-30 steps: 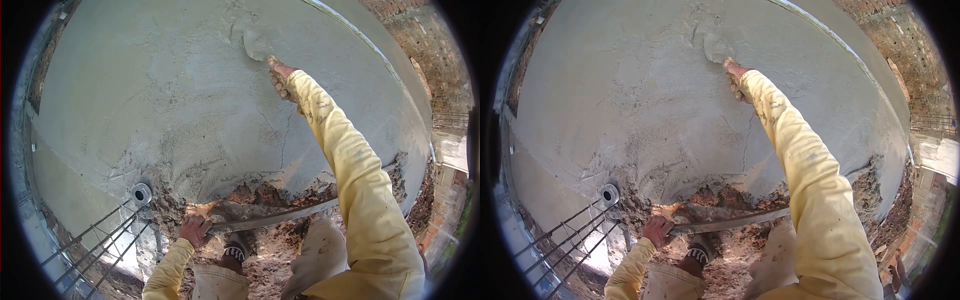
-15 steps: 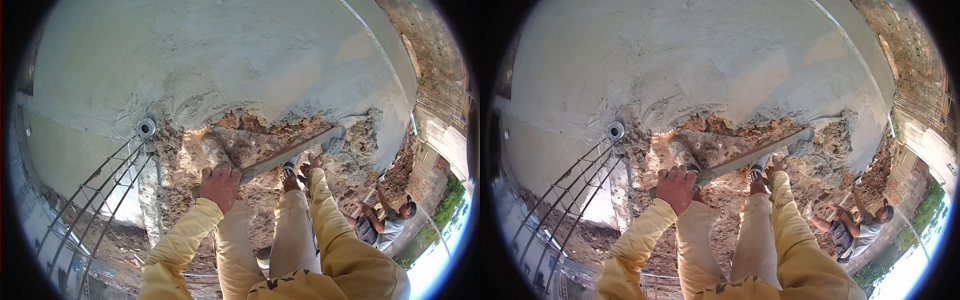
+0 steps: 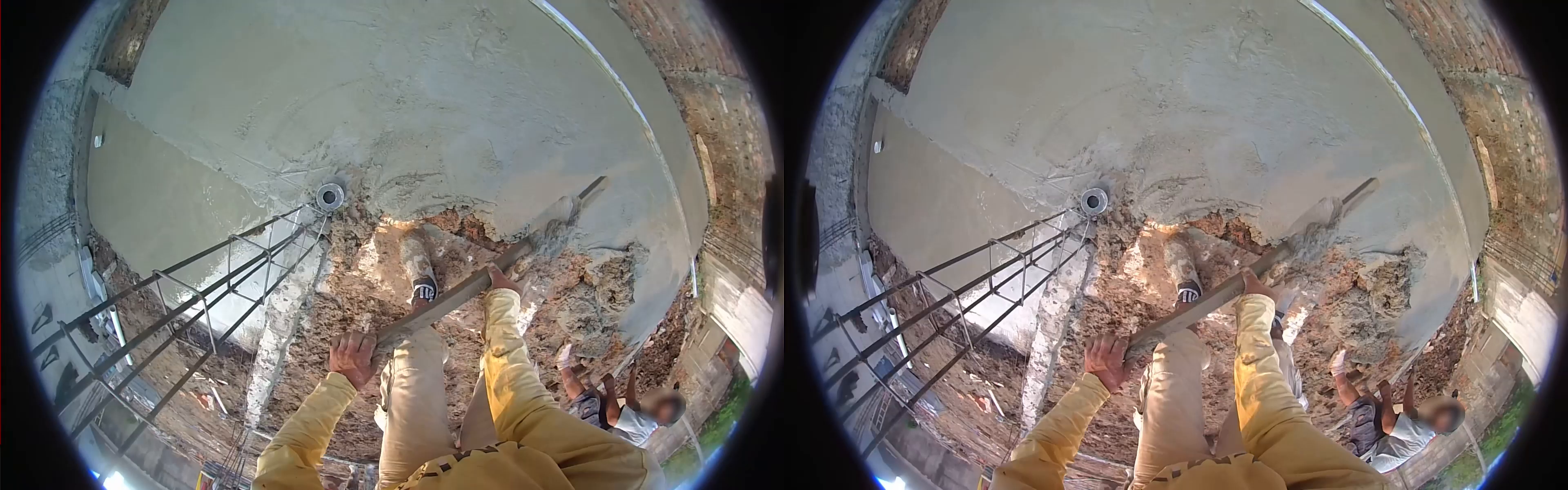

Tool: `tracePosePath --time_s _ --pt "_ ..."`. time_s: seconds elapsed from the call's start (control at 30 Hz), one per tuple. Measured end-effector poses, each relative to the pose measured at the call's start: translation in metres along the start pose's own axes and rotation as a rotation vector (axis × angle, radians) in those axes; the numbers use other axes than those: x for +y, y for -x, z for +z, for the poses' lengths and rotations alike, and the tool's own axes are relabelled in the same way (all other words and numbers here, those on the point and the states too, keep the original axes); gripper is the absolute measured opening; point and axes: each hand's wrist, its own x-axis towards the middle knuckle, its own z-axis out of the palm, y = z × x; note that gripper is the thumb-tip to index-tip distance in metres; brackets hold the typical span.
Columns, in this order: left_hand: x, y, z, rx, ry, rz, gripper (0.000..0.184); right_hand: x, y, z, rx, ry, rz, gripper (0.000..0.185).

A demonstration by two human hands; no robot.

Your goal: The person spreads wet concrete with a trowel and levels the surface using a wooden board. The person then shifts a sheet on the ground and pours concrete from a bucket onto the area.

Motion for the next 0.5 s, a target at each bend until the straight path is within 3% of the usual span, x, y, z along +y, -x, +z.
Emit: tracePosePath --time_s 0.03,0.1,0.13,0.23,0.33,0.4,0.5 --pt "-0.012 0.007 0.020 0.065 0.002 -0.071 0.047 -0.025 0.021 0.023 0.066 0.029 -0.169 0.101" --pt "-0.039 0.000 0.069 0.201 0.012 -0.198 0.052 -0.077 0.051 0.067 -0.151 -0.388 -0.446 0.074" --pt "-0.046 -0.010 0.094 0.234 0.030 -0.354 0.052 -0.096 0.049 0.095 -0.162 -0.274 -0.534 0.069" --pt "-0.081 -0.060 0.156 0.356 0.179 -0.532 0.054 -0.158 0.053 0.183 -0.260 0.057 -0.652 0.067" --pt "-0.103 -0.120 0.194 0.528 0.264 -0.640 0.048 -0.213 0.069 0.255 -0.328 0.374 -0.733 0.076" --pt "-0.123 -0.158 0.220 0.586 0.262 -0.712 0.045 -0.239 0.075 0.294 -0.408 0.495 -0.782 0.069" --pt "-0.144 -0.202 0.240 0.592 0.402 -0.780 0.047 -0.254 0.078 0.343 -0.337 0.628 -0.974 0.059"
